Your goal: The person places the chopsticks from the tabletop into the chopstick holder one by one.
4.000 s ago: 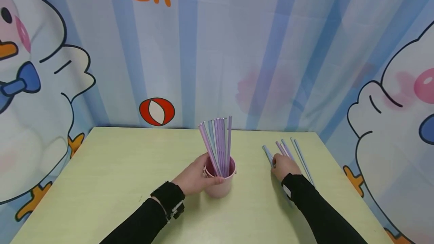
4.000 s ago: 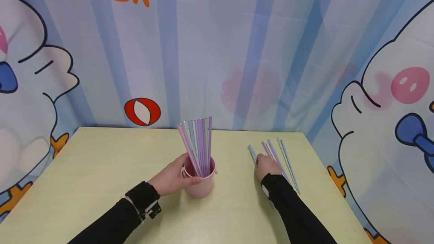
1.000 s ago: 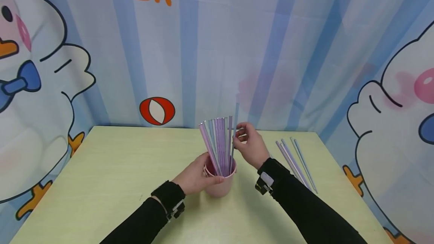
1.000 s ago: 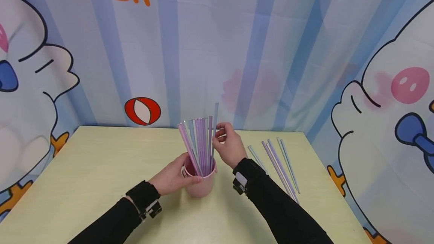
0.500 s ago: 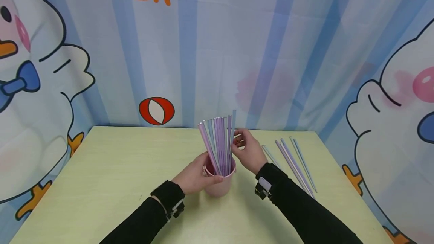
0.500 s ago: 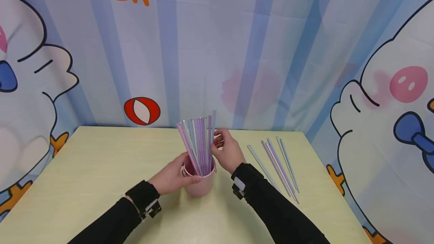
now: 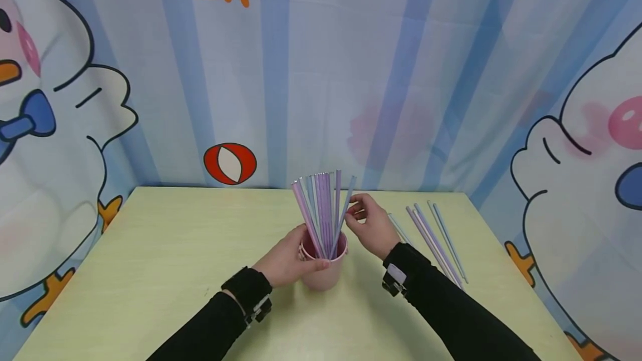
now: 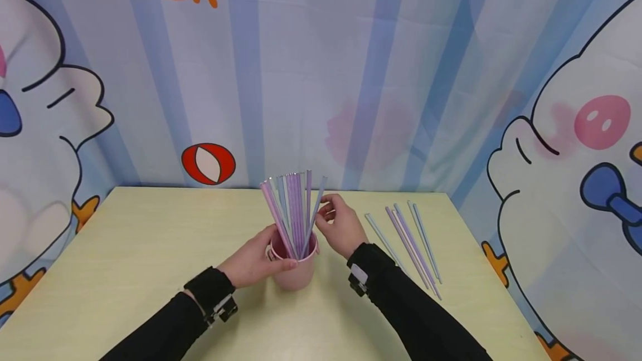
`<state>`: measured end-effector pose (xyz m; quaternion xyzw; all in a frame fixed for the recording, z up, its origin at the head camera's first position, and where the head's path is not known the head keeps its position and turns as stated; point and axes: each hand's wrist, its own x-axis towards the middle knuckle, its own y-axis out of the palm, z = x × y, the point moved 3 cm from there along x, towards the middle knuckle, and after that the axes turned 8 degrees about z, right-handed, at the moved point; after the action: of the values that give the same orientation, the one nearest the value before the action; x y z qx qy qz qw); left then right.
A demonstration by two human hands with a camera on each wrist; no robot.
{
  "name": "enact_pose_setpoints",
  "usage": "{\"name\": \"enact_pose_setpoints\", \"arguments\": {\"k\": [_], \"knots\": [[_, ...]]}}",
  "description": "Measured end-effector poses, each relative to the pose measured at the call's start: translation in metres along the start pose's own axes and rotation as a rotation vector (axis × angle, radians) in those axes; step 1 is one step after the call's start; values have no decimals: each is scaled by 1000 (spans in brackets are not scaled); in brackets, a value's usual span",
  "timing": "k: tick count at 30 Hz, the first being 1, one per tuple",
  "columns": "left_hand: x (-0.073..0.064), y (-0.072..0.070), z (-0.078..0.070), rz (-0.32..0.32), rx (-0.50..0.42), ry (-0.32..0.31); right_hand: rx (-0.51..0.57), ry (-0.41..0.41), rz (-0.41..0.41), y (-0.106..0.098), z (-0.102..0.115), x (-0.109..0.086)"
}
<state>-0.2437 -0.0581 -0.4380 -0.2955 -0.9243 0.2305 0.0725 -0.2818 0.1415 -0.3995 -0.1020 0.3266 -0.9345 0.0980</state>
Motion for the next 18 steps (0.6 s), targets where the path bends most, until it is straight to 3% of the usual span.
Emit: {"name": "enact_pose_setpoints", "arguments": {"k": [9,18], "knots": [[-1,0,1,-6,0,-4,-5,-1,22,-5,-4,-5],[-2,0,1,-9,37,18,-109,15,1,-36,-44,-13]]}}
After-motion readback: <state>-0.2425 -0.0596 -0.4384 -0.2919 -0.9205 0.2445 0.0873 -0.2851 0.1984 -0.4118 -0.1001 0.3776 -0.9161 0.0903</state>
